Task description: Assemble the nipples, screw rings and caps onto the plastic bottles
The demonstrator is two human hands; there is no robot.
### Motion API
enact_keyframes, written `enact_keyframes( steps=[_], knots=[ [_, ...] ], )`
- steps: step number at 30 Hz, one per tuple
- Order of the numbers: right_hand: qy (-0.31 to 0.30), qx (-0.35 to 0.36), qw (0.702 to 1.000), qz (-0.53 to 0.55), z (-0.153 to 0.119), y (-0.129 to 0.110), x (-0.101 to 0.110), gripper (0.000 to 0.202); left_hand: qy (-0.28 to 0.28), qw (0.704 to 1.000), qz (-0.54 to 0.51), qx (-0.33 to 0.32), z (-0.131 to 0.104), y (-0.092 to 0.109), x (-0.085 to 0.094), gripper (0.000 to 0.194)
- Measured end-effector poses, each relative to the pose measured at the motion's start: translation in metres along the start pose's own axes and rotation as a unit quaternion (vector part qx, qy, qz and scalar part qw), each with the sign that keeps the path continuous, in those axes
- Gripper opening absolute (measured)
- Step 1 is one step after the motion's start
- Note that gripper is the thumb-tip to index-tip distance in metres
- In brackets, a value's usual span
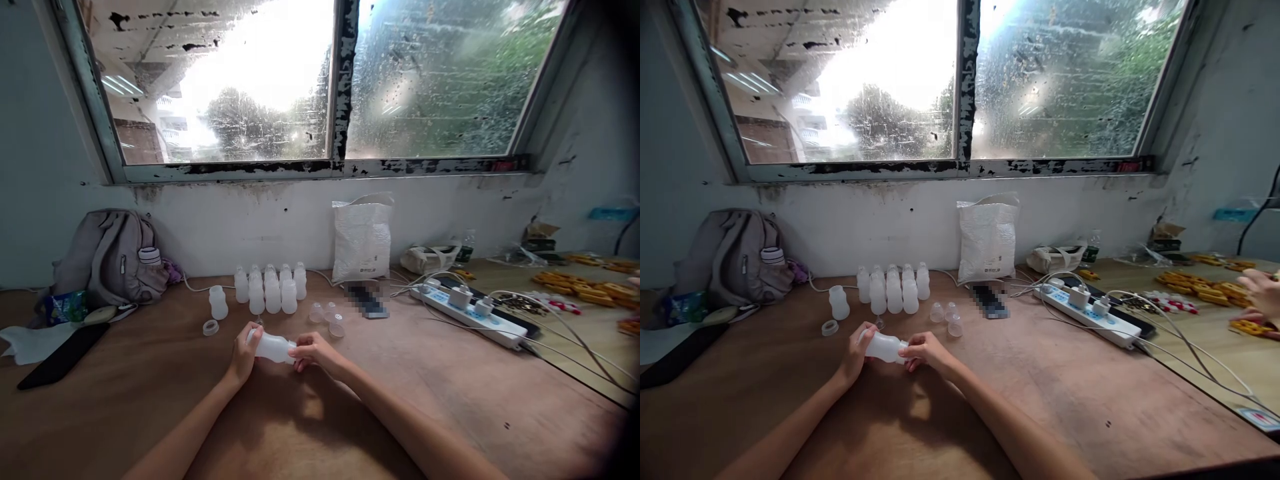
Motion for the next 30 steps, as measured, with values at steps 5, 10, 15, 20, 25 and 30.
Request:
enact_keyframes(
  steps=[5, 10, 15, 20, 25, 30],
  knots=[
    [0.073, 0.06, 0.99, -0.108, -0.003, -0.003, 0.002, 0.034, 0.013, 1.0, -0.012, 0.016, 0.001, -0.003, 0.001, 0.038],
    [0.183, 0.158, 0.892, -0.381, -0.015, -0.011, -0.007, 0.034, 0.004, 1.0, 0.001, -0.002, 0.0, 0.001, 0.001, 0.037],
    [0.132, 0.111, 0.89, -0.423, -0.019, -0.007, -0.015, 0.03, -0.047, 0.997, 0.024, -0.055, -0.007, 0.016, -0.006, 0.03],
    [0.006, 0.01, 0.967, -0.255, -0.016, 0.007, -0.023, 0.017, -0.068, 0.992, 0.028, -0.101, -0.012, 0.03, -0.007, 0.028],
    [-0.131, -0.058, 0.986, -0.083, -0.013, 0.016, -0.036, 0.011, -0.073, 0.99, 0.025, -0.12, -0.016, 0.044, -0.005, 0.029],
    [-0.157, -0.052, 0.985, -0.053, -0.023, 0.014, -0.047, 0.005, -0.094, 0.981, 0.058, -0.158, -0.023, 0.06, -0.003, 0.03]
  ],
)
Point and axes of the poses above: each hand's wrist, its own z-axis towards the middle knuckle, its own x-axis out of the back of the hand, y = z × x, the point moved 5 cm from there along z, towards the middle knuckle, and after that the axes turned 14 degrees about -x, right-handed, at the moved point
